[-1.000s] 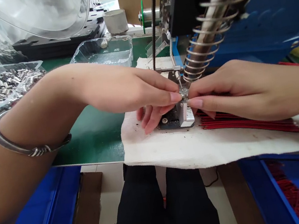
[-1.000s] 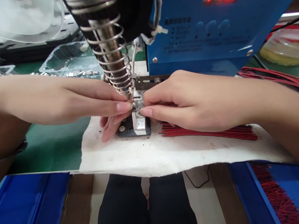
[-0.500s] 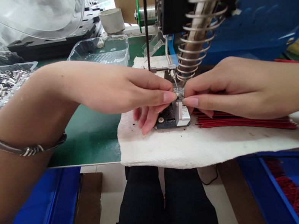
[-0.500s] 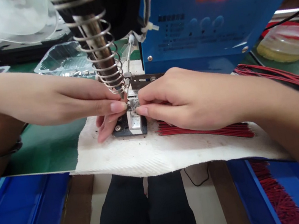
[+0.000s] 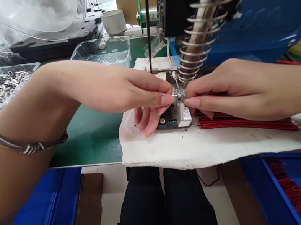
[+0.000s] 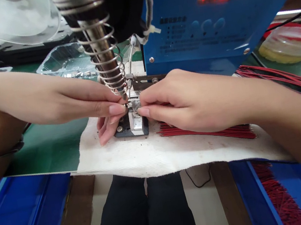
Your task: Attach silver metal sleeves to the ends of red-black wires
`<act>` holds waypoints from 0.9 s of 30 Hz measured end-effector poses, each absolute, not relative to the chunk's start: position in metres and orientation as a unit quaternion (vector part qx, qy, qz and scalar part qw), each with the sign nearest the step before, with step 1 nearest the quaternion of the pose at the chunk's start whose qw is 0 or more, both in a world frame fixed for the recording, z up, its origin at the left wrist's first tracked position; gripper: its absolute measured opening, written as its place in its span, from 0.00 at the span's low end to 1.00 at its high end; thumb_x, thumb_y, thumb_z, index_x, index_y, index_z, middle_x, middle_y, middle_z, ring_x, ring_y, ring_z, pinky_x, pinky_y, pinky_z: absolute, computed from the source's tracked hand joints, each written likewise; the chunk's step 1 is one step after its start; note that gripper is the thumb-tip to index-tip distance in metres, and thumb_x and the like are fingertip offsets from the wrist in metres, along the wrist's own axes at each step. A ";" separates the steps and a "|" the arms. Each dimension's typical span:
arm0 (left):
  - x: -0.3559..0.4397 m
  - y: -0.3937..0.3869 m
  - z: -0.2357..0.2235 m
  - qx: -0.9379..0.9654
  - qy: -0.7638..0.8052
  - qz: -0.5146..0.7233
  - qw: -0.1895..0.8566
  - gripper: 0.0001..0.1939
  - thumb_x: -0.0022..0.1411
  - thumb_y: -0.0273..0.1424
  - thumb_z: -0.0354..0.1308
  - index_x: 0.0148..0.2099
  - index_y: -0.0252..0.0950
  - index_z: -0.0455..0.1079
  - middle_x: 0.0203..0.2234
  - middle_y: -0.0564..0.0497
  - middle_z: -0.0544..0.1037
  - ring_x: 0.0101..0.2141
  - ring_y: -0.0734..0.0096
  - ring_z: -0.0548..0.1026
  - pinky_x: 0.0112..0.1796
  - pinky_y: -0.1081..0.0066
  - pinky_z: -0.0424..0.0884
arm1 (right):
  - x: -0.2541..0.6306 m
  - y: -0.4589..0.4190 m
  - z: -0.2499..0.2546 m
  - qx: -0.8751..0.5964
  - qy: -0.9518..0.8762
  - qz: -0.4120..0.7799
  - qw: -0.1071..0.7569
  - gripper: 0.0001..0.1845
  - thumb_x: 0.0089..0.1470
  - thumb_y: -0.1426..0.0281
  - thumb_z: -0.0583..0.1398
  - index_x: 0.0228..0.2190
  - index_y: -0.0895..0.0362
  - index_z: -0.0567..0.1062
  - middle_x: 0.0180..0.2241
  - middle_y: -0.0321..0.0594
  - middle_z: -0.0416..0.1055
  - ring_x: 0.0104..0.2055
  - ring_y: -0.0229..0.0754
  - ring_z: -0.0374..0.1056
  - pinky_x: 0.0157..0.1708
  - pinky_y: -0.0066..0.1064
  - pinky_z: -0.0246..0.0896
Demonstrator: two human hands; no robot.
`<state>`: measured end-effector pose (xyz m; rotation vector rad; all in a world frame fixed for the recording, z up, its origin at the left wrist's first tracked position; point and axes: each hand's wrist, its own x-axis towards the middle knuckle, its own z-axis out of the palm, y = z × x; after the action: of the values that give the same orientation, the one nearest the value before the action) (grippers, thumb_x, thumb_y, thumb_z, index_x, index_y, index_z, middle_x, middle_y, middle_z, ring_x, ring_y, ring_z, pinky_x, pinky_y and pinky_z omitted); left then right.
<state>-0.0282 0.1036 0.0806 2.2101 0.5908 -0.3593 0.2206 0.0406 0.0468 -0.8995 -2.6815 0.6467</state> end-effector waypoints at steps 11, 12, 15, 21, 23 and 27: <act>-0.026 0.098 0.088 0.844 0.265 -0.142 0.445 0.21 0.81 0.38 0.48 0.36 0.34 0.73 0.33 0.50 0.84 0.39 0.67 0.80 0.46 0.74 0.75 | 0.218 0.040 0.050 -0.303 -0.923 0.204 0.120 0.22 0.74 0.60 0.55 0.28 0.56 0.70 0.20 0.30 0.64 0.21 0.33 0.57 0.27 0.32 0.47; -0.027 0.098 0.087 0.840 0.264 -0.142 0.452 0.21 0.80 0.39 0.48 0.37 0.34 0.73 0.33 0.49 0.84 0.39 0.66 0.80 0.46 0.73 0.75 | 0.218 0.040 0.050 -0.302 -0.923 0.202 0.122 0.22 0.74 0.60 0.56 0.28 0.56 0.69 0.20 0.30 0.64 0.21 0.33 0.56 0.27 0.32 0.47; -0.028 0.100 0.086 0.839 0.263 -0.136 0.456 0.20 0.78 0.39 0.47 0.37 0.33 0.72 0.32 0.50 0.83 0.38 0.66 0.79 0.46 0.72 0.75 | 0.219 0.039 0.050 -0.302 -0.925 0.196 0.121 0.22 0.74 0.60 0.56 0.27 0.56 0.69 0.19 0.30 0.62 0.20 0.33 0.55 0.26 0.34 0.45; -0.026 0.103 0.084 0.856 0.258 -0.145 0.425 0.21 0.78 0.41 0.49 0.37 0.34 0.72 0.36 0.47 0.81 0.43 0.60 0.79 0.53 0.64 0.76 | 0.217 0.035 0.052 -0.316 -0.924 0.189 0.100 0.22 0.76 0.62 0.53 0.29 0.56 0.68 0.20 0.31 0.62 0.21 0.32 0.53 0.29 0.35 0.46; -0.025 0.103 0.084 0.862 0.259 -0.147 0.411 0.22 0.78 0.43 0.48 0.39 0.33 0.73 0.35 0.48 0.81 0.43 0.62 0.79 0.55 0.63 0.75 | 0.218 0.037 0.051 -0.304 -0.928 0.183 0.112 0.22 0.76 0.61 0.53 0.28 0.56 0.69 0.19 0.31 0.62 0.21 0.33 0.54 0.29 0.35 0.45; -0.024 0.100 0.086 0.860 0.279 -0.152 0.398 0.24 0.79 0.46 0.49 0.42 0.31 0.75 0.35 0.48 0.81 0.42 0.63 0.77 0.55 0.63 0.75 | 0.218 0.039 0.048 -0.307 -0.926 0.180 0.123 0.23 0.75 0.59 0.54 0.27 0.55 0.68 0.19 0.32 0.62 0.21 0.34 0.55 0.29 0.36 0.45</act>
<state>-0.0241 0.1000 0.0860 2.1784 0.7071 -0.3856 0.2184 0.0394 0.0479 -0.8967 -2.7014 0.5250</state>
